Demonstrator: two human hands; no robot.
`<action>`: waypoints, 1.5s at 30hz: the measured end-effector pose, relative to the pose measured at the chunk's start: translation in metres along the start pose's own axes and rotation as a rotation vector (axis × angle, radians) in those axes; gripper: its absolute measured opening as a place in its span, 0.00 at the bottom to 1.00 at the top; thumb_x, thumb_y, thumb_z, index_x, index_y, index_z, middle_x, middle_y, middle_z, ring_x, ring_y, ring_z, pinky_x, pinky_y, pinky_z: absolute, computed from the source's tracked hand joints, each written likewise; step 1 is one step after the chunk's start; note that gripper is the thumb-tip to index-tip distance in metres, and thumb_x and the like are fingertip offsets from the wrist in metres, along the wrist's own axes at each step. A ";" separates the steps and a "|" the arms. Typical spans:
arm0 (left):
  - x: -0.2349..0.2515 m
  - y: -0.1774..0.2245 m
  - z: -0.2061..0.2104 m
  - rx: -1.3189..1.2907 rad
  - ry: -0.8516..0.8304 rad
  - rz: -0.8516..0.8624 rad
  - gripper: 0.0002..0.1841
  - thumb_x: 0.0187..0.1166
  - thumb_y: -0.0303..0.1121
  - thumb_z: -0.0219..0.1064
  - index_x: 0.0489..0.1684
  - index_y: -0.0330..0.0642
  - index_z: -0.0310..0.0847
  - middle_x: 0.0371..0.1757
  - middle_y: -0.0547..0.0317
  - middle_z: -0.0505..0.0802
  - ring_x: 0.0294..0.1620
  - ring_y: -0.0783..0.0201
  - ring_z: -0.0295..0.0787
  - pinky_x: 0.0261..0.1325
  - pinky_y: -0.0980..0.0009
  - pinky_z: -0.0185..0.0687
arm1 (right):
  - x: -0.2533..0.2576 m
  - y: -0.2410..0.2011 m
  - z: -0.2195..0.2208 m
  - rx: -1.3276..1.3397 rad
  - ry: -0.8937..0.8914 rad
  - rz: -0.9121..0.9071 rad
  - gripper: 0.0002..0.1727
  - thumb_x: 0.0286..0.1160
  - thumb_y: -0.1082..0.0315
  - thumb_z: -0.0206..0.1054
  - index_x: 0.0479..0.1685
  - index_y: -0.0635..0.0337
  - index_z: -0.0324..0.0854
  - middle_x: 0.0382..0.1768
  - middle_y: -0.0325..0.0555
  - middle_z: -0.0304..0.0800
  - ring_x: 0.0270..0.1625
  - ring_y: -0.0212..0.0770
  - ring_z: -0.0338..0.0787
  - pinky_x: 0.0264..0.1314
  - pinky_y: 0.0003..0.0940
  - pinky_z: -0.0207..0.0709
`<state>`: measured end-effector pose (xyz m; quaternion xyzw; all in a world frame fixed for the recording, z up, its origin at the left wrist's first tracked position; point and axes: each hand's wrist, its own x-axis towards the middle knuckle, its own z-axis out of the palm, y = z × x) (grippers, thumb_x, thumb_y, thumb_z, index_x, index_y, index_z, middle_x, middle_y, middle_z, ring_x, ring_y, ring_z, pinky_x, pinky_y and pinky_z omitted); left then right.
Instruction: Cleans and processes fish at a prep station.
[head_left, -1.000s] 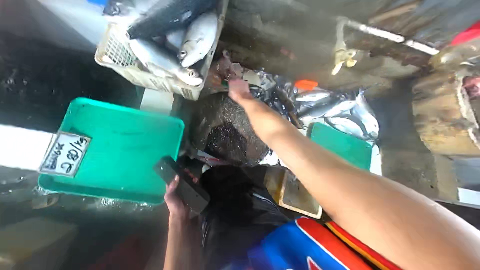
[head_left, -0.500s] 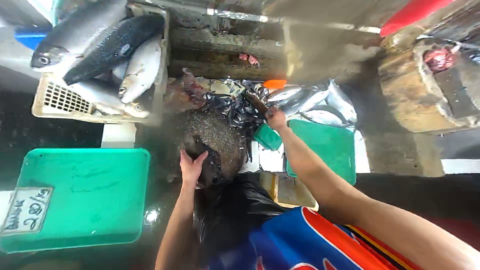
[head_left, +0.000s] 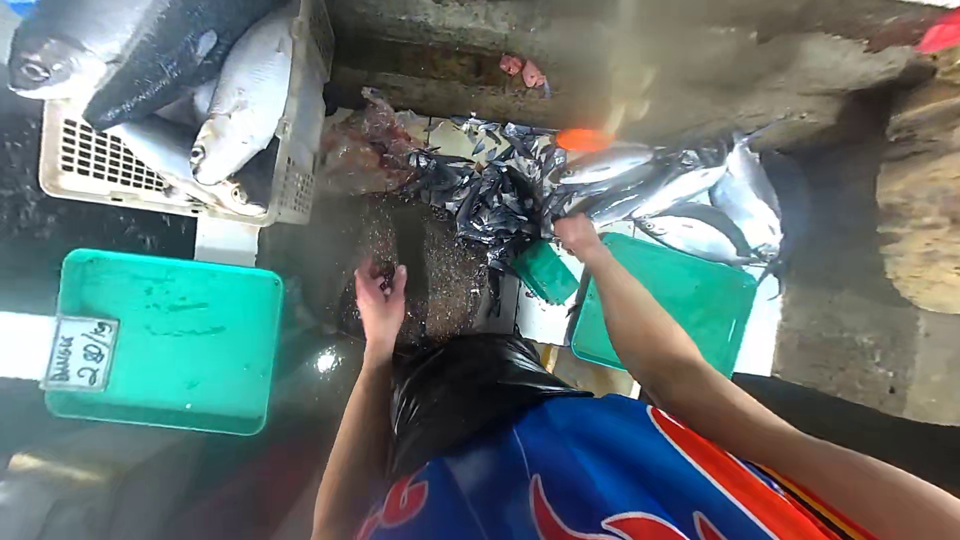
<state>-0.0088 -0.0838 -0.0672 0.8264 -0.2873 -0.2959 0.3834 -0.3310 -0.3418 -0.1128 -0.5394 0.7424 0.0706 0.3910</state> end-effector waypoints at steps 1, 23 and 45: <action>-0.010 -0.003 -0.009 -0.024 0.060 0.050 0.36 0.80 0.49 0.71 0.85 0.43 0.64 0.77 0.45 0.82 0.70 0.56 0.86 0.67 0.55 0.88 | -0.008 0.011 0.000 0.140 -0.026 -0.023 0.29 0.84 0.42 0.55 0.63 0.59 0.81 0.39 0.56 0.86 0.32 0.51 0.86 0.34 0.54 0.82; 0.156 0.057 0.092 0.694 -0.646 1.146 0.49 0.74 0.53 0.70 0.98 0.67 0.43 0.97 0.53 0.54 0.98 0.49 0.39 0.95 0.35 0.25 | -0.120 -0.107 0.131 0.212 -0.506 -0.184 0.30 0.84 0.38 0.61 0.47 0.61 0.80 0.14 0.47 0.76 0.13 0.41 0.79 0.18 0.40 0.80; 0.171 0.086 0.091 0.738 -0.721 1.132 0.59 0.66 0.65 0.73 0.99 0.60 0.37 0.99 0.58 0.44 0.98 0.54 0.35 0.96 0.38 0.27 | -0.110 -0.127 0.123 0.183 -0.530 -0.166 0.23 0.88 0.45 0.61 0.53 0.59 0.78 0.18 0.49 0.80 0.14 0.44 0.83 0.18 0.43 0.84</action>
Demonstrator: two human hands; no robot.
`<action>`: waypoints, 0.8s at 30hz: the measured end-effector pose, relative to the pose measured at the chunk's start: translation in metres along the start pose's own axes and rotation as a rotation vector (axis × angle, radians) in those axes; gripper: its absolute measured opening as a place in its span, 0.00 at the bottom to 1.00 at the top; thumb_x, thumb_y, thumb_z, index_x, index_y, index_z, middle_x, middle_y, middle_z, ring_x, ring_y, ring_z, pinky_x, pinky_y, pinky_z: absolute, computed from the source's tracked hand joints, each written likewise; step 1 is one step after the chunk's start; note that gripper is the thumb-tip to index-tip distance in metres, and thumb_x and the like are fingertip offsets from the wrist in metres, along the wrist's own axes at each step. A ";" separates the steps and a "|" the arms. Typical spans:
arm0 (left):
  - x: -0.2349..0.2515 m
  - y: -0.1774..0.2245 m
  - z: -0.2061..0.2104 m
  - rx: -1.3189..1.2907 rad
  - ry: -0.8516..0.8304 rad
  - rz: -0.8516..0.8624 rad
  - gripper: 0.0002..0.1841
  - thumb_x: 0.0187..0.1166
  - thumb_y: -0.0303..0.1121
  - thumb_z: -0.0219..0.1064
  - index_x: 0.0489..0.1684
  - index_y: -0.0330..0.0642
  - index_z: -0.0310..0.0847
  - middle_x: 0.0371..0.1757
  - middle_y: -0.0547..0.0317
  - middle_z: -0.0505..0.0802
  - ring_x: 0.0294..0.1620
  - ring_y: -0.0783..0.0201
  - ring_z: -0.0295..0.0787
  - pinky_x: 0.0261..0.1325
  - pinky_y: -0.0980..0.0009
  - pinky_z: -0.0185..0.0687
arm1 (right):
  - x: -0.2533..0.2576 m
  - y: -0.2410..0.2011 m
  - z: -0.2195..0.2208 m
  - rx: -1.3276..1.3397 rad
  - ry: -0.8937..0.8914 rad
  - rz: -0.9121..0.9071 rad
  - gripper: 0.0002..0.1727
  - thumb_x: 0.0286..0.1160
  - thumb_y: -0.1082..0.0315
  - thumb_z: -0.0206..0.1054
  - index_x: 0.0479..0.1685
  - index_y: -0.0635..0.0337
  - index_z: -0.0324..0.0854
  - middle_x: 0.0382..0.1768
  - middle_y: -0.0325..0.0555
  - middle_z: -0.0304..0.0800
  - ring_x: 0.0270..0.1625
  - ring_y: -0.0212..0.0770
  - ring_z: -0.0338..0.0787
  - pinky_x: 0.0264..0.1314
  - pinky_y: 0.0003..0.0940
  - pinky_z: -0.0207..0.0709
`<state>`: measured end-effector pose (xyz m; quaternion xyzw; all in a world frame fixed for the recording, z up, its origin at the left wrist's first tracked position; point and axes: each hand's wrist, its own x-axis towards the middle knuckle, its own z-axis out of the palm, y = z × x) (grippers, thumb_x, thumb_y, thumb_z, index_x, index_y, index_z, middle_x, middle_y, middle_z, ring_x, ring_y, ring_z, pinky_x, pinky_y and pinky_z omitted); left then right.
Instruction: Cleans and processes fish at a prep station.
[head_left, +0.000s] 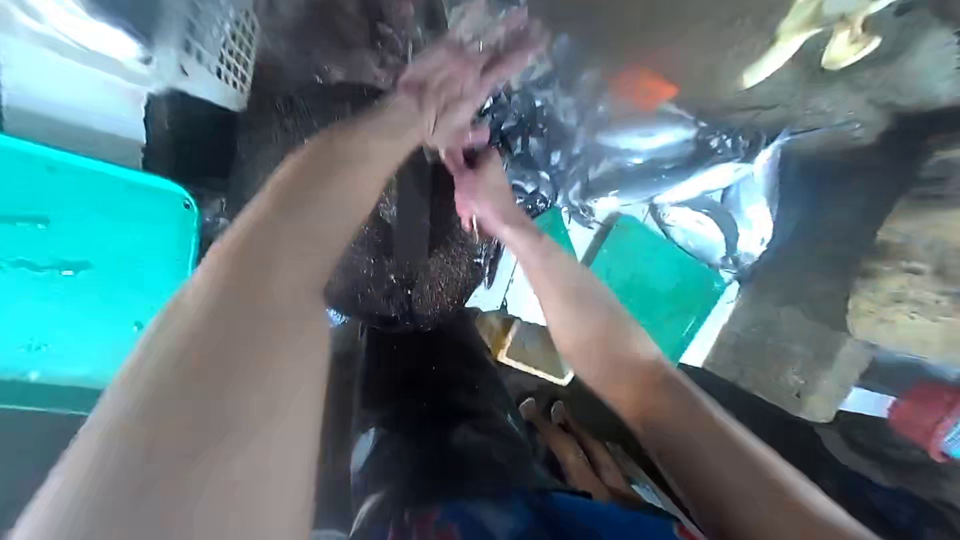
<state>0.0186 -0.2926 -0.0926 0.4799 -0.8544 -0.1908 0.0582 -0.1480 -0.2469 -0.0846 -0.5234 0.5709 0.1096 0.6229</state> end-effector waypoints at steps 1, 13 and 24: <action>-0.011 0.017 0.004 0.006 0.034 -0.024 0.61 0.61 0.68 0.72 0.99 0.59 0.40 0.99 0.56 0.45 0.99 0.53 0.34 0.95 0.36 0.23 | -0.020 0.018 0.015 0.047 0.039 -0.013 0.23 0.88 0.45 0.61 0.54 0.59 0.78 0.17 0.48 0.78 0.13 0.43 0.81 0.17 0.42 0.82; -0.046 0.057 0.037 -0.119 0.122 -0.064 0.61 0.56 0.61 0.77 0.98 0.58 0.45 0.98 0.53 0.49 0.98 0.50 0.37 0.95 0.34 0.23 | -0.047 0.065 0.044 0.104 0.047 -0.096 0.19 0.87 0.52 0.63 0.59 0.59 0.77 0.21 0.46 0.82 0.17 0.40 0.82 0.20 0.39 0.82; -0.038 0.060 0.027 -0.048 0.083 -0.092 0.59 0.57 0.59 0.77 0.97 0.60 0.48 0.98 0.54 0.49 0.98 0.50 0.36 0.96 0.35 0.25 | -0.047 0.070 0.042 0.061 0.094 -0.117 0.21 0.86 0.51 0.65 0.61 0.59 0.78 0.26 0.46 0.85 0.22 0.39 0.85 0.26 0.39 0.85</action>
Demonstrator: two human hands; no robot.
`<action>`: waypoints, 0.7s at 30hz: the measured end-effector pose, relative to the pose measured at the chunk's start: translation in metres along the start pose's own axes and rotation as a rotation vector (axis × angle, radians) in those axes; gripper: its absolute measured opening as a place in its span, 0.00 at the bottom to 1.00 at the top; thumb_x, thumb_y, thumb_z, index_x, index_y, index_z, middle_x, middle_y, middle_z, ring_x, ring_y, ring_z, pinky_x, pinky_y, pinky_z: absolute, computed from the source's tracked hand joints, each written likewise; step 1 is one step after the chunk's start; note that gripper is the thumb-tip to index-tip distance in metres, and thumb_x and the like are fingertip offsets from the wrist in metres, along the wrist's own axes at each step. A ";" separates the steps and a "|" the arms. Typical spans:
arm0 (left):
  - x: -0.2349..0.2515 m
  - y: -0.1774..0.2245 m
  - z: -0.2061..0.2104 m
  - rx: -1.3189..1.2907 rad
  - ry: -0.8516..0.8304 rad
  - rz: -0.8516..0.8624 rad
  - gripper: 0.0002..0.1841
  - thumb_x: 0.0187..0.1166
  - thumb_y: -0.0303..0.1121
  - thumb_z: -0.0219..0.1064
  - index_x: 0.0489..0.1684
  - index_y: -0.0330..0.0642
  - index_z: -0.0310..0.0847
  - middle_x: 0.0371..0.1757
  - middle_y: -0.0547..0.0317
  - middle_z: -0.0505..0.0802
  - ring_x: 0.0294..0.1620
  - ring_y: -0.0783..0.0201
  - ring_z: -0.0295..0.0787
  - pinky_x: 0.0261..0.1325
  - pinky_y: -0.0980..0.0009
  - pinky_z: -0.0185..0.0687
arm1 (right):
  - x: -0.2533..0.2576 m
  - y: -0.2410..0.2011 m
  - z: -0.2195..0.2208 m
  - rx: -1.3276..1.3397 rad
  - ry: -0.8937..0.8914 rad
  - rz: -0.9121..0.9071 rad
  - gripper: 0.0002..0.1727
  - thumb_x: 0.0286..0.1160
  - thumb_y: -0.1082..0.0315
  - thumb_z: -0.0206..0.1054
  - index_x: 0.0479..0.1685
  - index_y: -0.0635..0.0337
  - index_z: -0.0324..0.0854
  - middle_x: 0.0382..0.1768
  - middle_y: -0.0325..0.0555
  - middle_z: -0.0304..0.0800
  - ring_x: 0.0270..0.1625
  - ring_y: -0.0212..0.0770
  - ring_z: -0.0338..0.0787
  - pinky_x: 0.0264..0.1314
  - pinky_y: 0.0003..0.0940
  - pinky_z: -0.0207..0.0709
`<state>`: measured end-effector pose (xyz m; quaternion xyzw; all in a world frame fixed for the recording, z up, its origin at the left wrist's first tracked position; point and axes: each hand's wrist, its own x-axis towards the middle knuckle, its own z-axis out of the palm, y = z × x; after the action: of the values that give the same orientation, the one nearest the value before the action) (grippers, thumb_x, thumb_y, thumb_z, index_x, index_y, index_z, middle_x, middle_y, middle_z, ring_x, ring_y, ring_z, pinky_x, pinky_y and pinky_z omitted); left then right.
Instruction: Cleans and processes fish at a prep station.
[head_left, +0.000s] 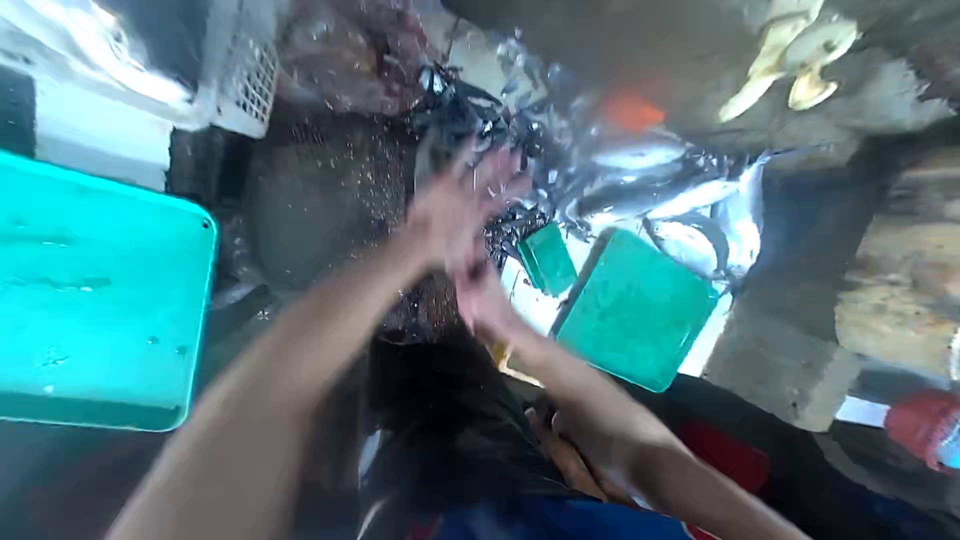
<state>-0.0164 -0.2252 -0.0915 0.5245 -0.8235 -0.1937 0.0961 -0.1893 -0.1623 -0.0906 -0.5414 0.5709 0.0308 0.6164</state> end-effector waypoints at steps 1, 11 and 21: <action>-0.030 0.037 0.023 -0.064 0.011 -0.035 0.57 0.57 0.58 0.77 0.96 0.61 0.51 0.98 0.55 0.50 0.98 0.51 0.36 0.96 0.36 0.23 | -0.033 0.032 0.013 0.002 0.006 -0.050 0.20 0.85 0.54 0.65 0.61 0.62 0.79 0.28 0.45 0.87 0.26 0.35 0.87 0.31 0.36 0.87; -0.003 -0.002 -0.004 -0.008 0.015 -0.109 0.60 0.61 0.61 0.70 0.99 0.58 0.37 0.98 0.51 0.46 0.98 0.47 0.35 0.95 0.35 0.24 | -0.002 -0.004 -0.004 -0.042 -0.080 0.004 0.20 0.87 0.49 0.62 0.57 0.59 0.78 0.24 0.47 0.83 0.20 0.40 0.84 0.24 0.41 0.84; 0.031 -0.061 -0.033 -0.029 -0.103 -0.083 0.55 0.66 0.60 0.75 0.97 0.63 0.44 0.95 0.50 0.60 0.93 0.41 0.54 0.89 0.34 0.50 | 0.060 -0.066 -0.025 -0.050 -0.130 0.099 0.25 0.87 0.44 0.62 0.63 0.56 0.76 0.24 0.50 0.83 0.18 0.45 0.85 0.21 0.46 0.86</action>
<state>0.0325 -0.2830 -0.0890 0.5458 -0.8022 -0.2361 0.0528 -0.1419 -0.2414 -0.0870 -0.5244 0.5551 0.1105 0.6361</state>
